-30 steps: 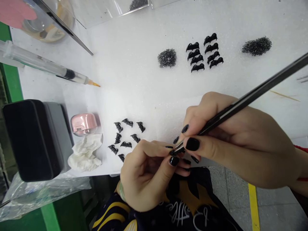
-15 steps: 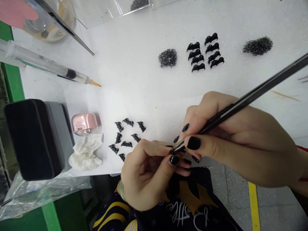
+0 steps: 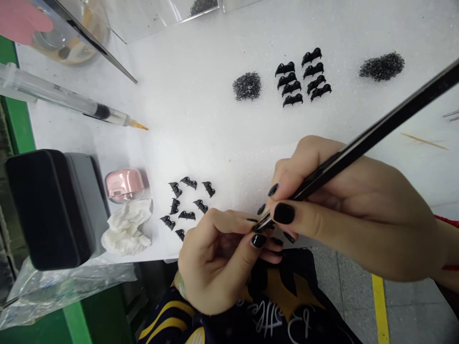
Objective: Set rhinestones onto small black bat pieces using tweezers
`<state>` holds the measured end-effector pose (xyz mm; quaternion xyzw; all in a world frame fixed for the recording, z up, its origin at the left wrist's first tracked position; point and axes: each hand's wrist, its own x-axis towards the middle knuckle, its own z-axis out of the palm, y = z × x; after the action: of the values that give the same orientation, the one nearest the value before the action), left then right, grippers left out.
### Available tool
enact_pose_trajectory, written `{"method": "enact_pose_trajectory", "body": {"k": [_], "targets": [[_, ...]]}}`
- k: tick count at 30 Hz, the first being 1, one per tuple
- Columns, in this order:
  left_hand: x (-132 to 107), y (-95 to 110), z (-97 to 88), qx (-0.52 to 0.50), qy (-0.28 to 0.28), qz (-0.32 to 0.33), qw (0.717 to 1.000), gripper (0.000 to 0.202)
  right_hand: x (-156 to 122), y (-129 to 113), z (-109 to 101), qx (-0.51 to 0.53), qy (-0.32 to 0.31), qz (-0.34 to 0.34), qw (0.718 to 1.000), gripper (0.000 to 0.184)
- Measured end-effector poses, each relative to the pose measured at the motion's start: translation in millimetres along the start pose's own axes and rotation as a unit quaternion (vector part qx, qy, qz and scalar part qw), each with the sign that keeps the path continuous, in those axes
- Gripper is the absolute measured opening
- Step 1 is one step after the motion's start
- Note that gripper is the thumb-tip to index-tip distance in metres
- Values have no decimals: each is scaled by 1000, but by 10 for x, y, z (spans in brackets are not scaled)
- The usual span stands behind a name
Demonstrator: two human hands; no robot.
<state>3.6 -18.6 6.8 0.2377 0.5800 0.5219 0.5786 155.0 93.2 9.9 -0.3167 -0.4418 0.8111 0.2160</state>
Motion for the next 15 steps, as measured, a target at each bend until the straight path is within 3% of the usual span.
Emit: {"method": "enact_pose_trajectory", "body": {"k": [15], "targets": [[-2, -32, -8, 10, -5, 24, 1000, 8, 7, 11, -29, 22, -26, -13, 999, 12]]}}
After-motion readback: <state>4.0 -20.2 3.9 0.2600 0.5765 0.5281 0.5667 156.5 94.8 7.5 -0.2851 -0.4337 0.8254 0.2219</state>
